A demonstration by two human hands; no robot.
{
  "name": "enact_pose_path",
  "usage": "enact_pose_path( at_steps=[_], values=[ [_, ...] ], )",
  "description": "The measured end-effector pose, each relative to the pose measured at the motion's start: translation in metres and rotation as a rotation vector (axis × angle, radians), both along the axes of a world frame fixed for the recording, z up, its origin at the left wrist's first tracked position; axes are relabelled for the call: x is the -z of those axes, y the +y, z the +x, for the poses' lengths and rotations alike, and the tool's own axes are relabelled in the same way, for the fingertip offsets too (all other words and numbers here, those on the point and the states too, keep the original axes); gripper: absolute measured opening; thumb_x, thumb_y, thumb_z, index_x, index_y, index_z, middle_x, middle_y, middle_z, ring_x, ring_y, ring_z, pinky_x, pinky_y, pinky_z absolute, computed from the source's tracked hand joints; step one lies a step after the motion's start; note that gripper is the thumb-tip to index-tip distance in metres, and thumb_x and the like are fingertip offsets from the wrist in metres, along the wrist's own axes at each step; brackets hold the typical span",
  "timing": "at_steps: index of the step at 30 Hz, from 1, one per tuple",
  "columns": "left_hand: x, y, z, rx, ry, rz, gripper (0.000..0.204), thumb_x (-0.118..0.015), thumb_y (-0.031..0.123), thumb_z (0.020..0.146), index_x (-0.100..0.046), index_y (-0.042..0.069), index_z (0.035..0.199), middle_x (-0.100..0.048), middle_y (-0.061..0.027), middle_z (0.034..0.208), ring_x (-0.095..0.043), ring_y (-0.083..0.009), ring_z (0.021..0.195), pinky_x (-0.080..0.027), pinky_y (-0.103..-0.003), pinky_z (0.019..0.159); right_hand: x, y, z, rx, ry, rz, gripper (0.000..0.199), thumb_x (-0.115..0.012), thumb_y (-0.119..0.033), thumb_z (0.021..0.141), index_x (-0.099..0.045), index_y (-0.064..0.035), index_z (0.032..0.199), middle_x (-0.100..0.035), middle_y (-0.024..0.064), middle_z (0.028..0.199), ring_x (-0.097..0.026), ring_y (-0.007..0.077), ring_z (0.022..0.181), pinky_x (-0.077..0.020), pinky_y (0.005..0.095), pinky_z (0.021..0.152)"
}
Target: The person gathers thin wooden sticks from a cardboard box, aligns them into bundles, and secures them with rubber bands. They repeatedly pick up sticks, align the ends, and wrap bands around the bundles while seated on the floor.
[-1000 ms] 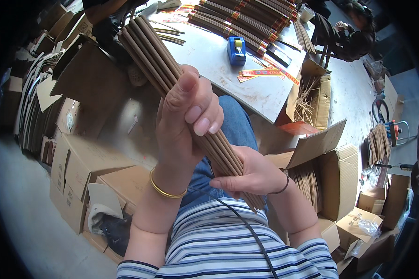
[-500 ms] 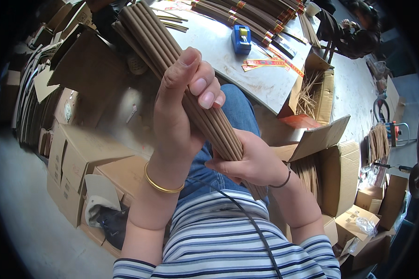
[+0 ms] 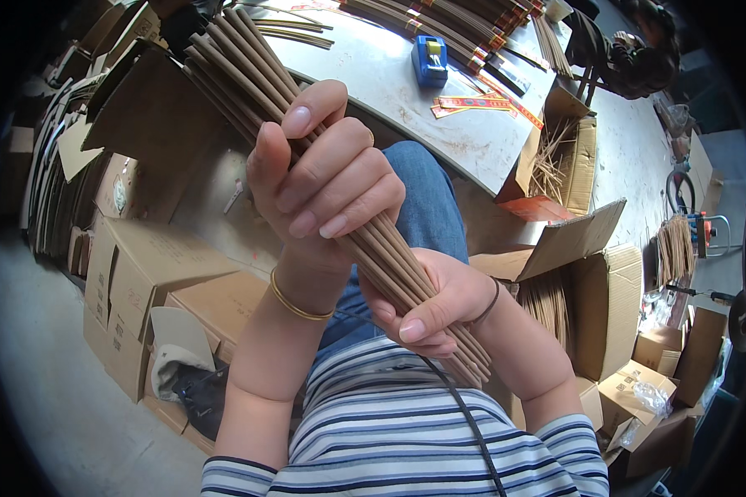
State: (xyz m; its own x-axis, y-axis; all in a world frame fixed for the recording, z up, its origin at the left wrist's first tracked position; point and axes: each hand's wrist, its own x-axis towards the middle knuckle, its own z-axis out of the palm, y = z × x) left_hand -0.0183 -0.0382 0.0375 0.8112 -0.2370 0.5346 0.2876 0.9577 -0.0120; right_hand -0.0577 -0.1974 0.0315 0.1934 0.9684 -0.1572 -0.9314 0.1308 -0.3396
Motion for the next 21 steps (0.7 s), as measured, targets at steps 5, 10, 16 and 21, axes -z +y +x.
enact_pose_path(
  at_steps=[5,10,16,21],
  values=[
    [-0.016,-0.008,-0.013,-0.784,0.426,0.711,0.016,-0.056,0.022,0.094,-0.048,0.01,0.089,-0.041,0.0047,0.059,-0.044,-0.0068,0.047,-0.044,-0.023,0.051,0.007,0.016,0.002,0.548,-1.503,-1.005,0.026,-0.07,-0.013,0.078,-0.049,-0.0047,0.091,-0.054,0.0164,0.067,-0.054,0.0353,0.06,-0.045,0.0368,0.056],
    [-0.013,0.005,-0.016,-0.462,0.38,0.551,0.022,-0.058,0.029,0.094,-0.047,0.012,0.085,-0.04,0.0049,0.058,-0.043,-0.0057,0.048,-0.041,-0.021,0.051,-0.018,0.008,0.009,0.224,-1.153,-0.751,0.025,-0.068,-0.014,0.079,-0.047,-0.0029,0.089,-0.058,0.0199,0.069,-0.058,0.0378,0.064,-0.0475,0.0381,0.058],
    [-0.012,-0.001,-0.019,-0.664,0.285,0.688,0.024,-0.049,0.031,0.098,-0.044,0.013,0.083,-0.043,0.0048,0.06,-0.045,-0.0053,0.049,-0.043,-0.022,0.051,-0.007,0.009,0.003,0.439,-1.497,-0.861,0.028,-0.068,-0.018,0.08,-0.049,-0.0015,0.091,-0.057,0.019,0.07,-0.057,0.0355,0.059,-0.0464,0.0382,0.056],
    [0.008,0.002,-0.001,-0.035,-0.081,0.009,0.017,-0.052,0.027,0.097,-0.047,0.011,0.096,-0.05,0.0025,0.067,-0.053,-0.0074,0.058,-0.047,-0.024,0.059,-0.003,-0.003,0.003,-0.014,-0.073,-0.034,0.028,-0.072,-0.005,0.077,-0.047,0.0018,0.087,-0.051,0.0023,0.061,-0.047,0.0087,0.04,-0.037,0.0203,0.036]
  ],
)
